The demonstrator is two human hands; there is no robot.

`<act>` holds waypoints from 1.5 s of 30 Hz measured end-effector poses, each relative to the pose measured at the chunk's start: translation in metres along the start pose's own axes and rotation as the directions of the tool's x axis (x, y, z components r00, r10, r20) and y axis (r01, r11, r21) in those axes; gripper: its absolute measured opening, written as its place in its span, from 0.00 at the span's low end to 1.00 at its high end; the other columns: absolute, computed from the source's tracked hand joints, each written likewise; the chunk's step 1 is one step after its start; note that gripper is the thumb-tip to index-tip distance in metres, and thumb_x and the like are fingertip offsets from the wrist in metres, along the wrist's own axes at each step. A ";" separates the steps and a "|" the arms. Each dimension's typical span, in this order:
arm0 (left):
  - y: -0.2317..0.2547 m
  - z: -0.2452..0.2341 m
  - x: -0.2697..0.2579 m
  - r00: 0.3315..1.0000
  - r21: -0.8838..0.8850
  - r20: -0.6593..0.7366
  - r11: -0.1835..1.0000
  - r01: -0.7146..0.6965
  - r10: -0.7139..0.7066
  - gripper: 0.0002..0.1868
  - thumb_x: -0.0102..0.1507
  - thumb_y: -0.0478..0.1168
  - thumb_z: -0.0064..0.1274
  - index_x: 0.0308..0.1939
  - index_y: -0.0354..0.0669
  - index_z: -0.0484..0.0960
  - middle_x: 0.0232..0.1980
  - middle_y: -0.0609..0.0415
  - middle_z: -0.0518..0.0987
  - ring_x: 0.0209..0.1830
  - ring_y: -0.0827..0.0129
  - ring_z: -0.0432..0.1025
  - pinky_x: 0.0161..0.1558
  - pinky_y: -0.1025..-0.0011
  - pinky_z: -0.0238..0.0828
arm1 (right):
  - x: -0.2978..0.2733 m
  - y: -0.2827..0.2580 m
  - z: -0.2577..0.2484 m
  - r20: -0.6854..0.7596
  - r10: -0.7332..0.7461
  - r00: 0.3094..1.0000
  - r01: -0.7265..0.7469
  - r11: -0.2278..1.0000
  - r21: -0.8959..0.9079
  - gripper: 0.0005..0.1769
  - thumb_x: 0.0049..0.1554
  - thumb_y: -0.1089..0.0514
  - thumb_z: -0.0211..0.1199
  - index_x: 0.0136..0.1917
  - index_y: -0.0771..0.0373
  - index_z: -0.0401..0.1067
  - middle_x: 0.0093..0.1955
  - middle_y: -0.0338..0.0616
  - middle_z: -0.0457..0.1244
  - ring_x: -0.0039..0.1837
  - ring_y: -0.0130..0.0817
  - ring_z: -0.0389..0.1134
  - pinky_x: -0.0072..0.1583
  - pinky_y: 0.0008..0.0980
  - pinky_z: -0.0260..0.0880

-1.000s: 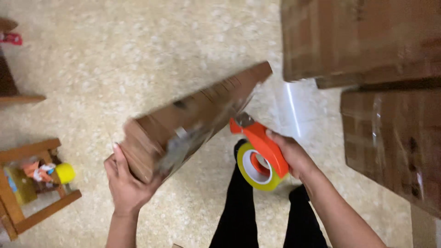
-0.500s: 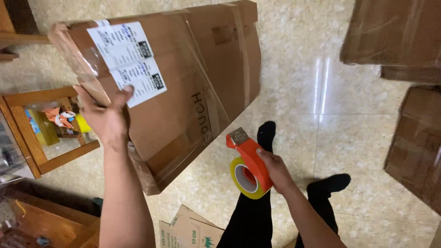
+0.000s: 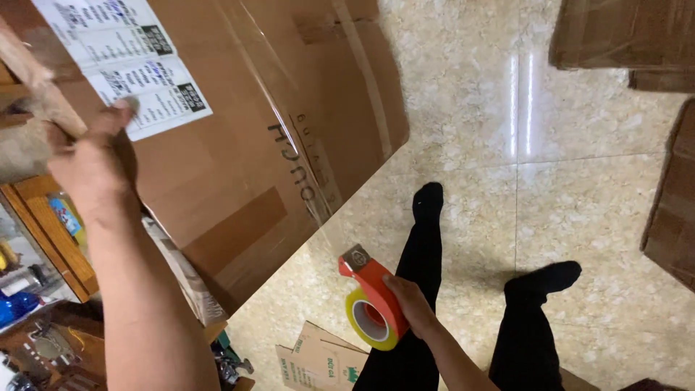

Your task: Sealing cardboard boxes using a tape dispenser and using a utility knife to open another box.

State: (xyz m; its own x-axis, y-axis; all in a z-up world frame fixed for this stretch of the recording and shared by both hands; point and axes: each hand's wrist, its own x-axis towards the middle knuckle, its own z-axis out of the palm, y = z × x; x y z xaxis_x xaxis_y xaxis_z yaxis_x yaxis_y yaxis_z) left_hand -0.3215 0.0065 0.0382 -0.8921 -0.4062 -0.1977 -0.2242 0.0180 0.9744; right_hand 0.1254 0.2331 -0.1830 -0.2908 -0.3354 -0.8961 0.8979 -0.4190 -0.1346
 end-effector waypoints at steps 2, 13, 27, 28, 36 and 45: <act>-0.011 -0.014 0.016 0.999 0.035 0.036 0.999 -0.018 0.017 0.42 0.54 0.17 0.60 0.71 0.24 0.61 0.64 0.38 0.77 0.64 0.53 0.76 0.71 0.59 0.74 | 0.007 -0.010 0.013 -0.001 0.044 0.999 -0.044 0.998 -0.040 0.31 0.61 0.38 0.56 0.55 0.69 0.79 0.43 0.47 0.73 0.42 0.32 0.73 0.48 0.32 0.73; -0.030 -0.020 0.071 0.975 0.030 0.195 0.993 -0.110 0.103 0.36 0.63 0.18 0.62 0.71 0.27 0.62 0.69 0.38 0.76 0.70 0.52 0.75 0.75 0.57 0.74 | 0.067 -0.096 0.073 0.069 0.074 0.995 -0.057 0.974 -0.220 0.30 0.60 0.36 0.57 0.55 0.66 0.79 0.41 0.49 0.73 0.38 0.33 0.74 0.44 0.33 0.75; -0.020 -0.014 0.066 0.993 0.287 -0.107 0.958 -0.007 0.040 0.40 0.51 0.27 0.67 0.65 0.24 0.67 0.62 0.44 0.77 0.58 0.61 0.75 0.63 0.67 0.73 | 0.087 -0.135 0.078 0.135 0.120 0.984 -0.060 0.922 -0.383 0.27 0.60 0.38 0.58 0.53 0.64 0.80 0.41 0.48 0.72 0.37 0.33 0.73 0.44 0.33 0.73; -0.026 -0.017 0.075 0.990 0.428 -0.121 0.904 -0.014 0.072 0.40 0.52 0.32 0.70 0.66 0.23 0.70 0.62 0.44 0.79 0.57 0.63 0.75 0.64 0.70 0.71 | 0.090 -0.140 0.078 0.143 0.151 0.978 -0.100 0.944 -0.314 0.26 0.60 0.38 0.58 0.54 0.61 0.80 0.42 0.46 0.72 0.38 0.33 0.73 0.44 0.33 0.73; -0.010 -0.003 0.062 0.944 0.853 -0.327 0.444 0.274 0.045 0.67 0.44 0.65 0.70 0.79 0.43 0.55 0.76 0.29 0.59 0.75 0.42 0.57 0.75 0.57 0.47 | 0.097 -0.145 0.093 0.079 0.106 0.991 -0.064 0.908 -0.414 0.28 0.62 0.39 0.58 0.54 0.66 0.81 0.40 0.46 0.72 0.36 0.33 0.71 0.43 0.34 0.73; 0.005 0.019 0.049 0.927 0.858 -0.371 0.360 0.365 -0.057 0.69 0.43 0.68 0.69 0.81 0.51 0.51 0.72 0.33 0.59 0.73 0.41 0.57 0.74 0.52 0.47 | 0.120 -0.154 0.082 0.176 0.211 0.962 -0.169 0.959 -0.227 0.23 0.64 0.42 0.54 0.57 0.58 0.80 0.45 0.41 0.73 0.42 0.29 0.73 0.48 0.32 0.73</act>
State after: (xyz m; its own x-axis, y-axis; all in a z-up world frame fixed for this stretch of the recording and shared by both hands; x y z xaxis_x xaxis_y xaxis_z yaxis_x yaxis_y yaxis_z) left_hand -0.3734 0.0039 0.0312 -0.6689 -0.7163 -0.1988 -0.7434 0.6424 0.1865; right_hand -0.0749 0.1878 -0.2351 -0.1485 -0.5589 -0.8158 0.9853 -0.1542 -0.0738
